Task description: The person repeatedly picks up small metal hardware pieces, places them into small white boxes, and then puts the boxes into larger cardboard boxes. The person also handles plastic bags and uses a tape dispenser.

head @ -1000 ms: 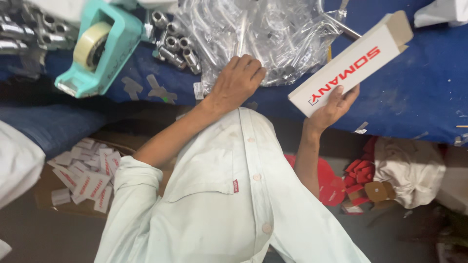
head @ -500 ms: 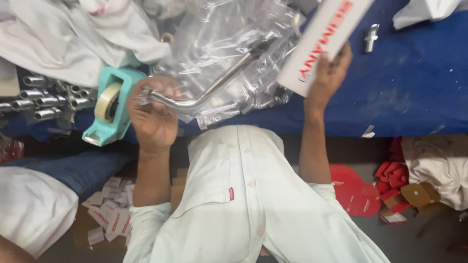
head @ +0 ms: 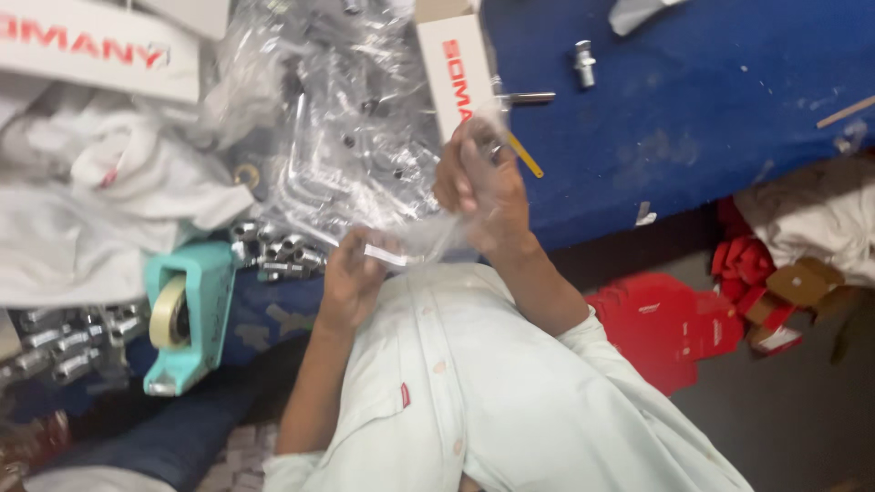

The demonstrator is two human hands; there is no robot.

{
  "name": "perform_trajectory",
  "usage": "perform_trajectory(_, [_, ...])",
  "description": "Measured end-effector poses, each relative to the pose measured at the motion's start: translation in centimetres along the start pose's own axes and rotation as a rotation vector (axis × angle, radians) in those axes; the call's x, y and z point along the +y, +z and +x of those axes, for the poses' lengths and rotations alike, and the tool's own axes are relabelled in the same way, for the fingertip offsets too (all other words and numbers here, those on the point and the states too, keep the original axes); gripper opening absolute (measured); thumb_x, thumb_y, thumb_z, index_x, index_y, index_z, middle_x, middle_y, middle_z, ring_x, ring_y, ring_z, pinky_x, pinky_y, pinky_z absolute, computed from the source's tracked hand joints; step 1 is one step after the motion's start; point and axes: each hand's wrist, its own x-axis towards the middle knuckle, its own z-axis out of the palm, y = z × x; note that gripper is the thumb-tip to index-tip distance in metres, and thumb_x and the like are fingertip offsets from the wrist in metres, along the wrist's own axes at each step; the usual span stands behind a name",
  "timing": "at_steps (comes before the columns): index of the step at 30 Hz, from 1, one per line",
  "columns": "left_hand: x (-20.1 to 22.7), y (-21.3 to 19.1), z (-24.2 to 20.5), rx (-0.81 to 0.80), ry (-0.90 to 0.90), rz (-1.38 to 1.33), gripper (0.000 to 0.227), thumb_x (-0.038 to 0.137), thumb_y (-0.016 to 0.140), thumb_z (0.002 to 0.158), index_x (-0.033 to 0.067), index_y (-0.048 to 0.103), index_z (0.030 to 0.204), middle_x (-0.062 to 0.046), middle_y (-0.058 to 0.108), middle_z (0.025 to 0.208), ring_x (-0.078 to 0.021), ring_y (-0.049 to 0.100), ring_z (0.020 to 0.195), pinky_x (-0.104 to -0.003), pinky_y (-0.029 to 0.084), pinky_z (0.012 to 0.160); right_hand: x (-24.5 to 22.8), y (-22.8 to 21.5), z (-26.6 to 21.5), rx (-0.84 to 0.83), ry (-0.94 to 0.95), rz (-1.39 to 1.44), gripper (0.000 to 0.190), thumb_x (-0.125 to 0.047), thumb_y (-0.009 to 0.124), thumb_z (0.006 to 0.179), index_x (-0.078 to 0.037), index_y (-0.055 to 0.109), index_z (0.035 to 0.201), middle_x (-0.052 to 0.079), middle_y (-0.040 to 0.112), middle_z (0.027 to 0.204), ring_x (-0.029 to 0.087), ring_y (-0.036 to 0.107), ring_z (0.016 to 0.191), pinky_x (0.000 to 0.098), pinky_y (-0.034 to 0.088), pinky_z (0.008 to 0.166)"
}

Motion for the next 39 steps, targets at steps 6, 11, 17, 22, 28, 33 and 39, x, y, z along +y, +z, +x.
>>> perform_trajectory(6, [-0.2,-0.3,0.1,-0.193,-0.298,-0.339,0.067,0.040,0.078,0.084,-0.0021,0.056,0.130,-0.018,0.067,0.118,-0.0276,0.067,0.111,-0.042,0.055,0.097,1.7,1.1,0.4,-0.449,0.077,0.291,0.054,-0.052,0.054,0.107,-0.008,0.051,0.076,0.000,0.040,0.058,0.012,0.034,0.048,0.0319,0.028,0.046])
perform_trajectory(11, [-1.5,-0.6,1.0,-0.398,-0.346,-0.044,0.048,0.020,0.075,0.094,-0.0038,0.060,0.133,-0.014,0.071,0.108,-0.0235,0.070,0.097,-0.039,0.057,0.084,2.9,0.4,1.6,-0.545,0.036,0.190,0.053,-0.051,0.056,0.106,-0.012,0.045,0.074,-0.002,0.035,0.055,0.009,0.032,0.048,0.0279,0.027,0.045])
perform_trajectory(17, [-3.2,-0.4,1.7,0.186,0.120,0.996,0.060,0.023,0.074,0.091,-0.0038,0.050,0.139,-0.017,0.067,0.115,-0.0260,0.067,0.104,-0.040,0.055,0.087,1.8,-1.8,3.2,0.163,0.107,0.230,0.049,-0.044,0.050,0.108,-0.015,0.041,0.069,-0.005,0.030,0.050,0.008,0.028,0.041,0.0268,0.027,0.040])
perform_trajectory(22, [-0.4,0.4,2.2,-0.199,0.112,0.938,0.070,0.026,0.074,0.089,-0.0038,0.042,0.143,-0.020,0.064,0.121,-0.0280,0.065,0.109,-0.040,0.053,0.090,-0.1,-0.7,4.1,-0.295,0.151,0.480,0.059,-0.048,0.039,0.115,-0.016,0.037,0.065,-0.006,0.027,0.049,0.008,0.025,0.039,0.0258,0.027,0.036])
perform_trajectory(28, [-0.4,2.2,3.8,-0.910,-0.576,0.026,0.070,0.032,0.072,0.096,-0.0058,0.041,0.146,-0.022,0.065,0.114,-0.0254,0.066,0.091,-0.037,0.054,0.073,1.2,4.2,3.1,-1.220,0.420,0.644,0.066,-0.049,0.037,0.109,-0.009,0.038,0.056,0.000,0.033,0.043,0.014,0.031,0.031,0.0301,0.028,0.030])
perform_trajectory(33, [-1.4,1.2,4.1,-0.855,-0.703,-0.016,0.048,0.023,0.069,0.103,-0.0076,0.049,0.135,-0.016,0.067,0.097,-0.0197,0.068,0.072,-0.033,0.056,0.058,-0.6,4.4,4.4,-0.955,0.517,0.238,0.059,-0.036,0.049,0.112,-0.011,0.042,0.059,-0.002,0.035,0.046,0.009,0.032,0.036,0.0256,0.027,0.034])
perform_trajectory(39, [-2.6,0.9,3.9,0.132,-0.135,0.585,0.040,0.028,0.061,0.104,-0.0055,0.061,0.126,-0.006,0.063,0.082,-0.0129,0.060,0.067,-0.027,0.051,0.058,-0.1,1.9,5.0,-0.407,0.090,-0.446,0.049,-0.027,0.055,0.109,-0.009,0.042,0.065,-0.001,0.039,0.054,0.011,0.035,0.045,0.0286,0.030,0.041])
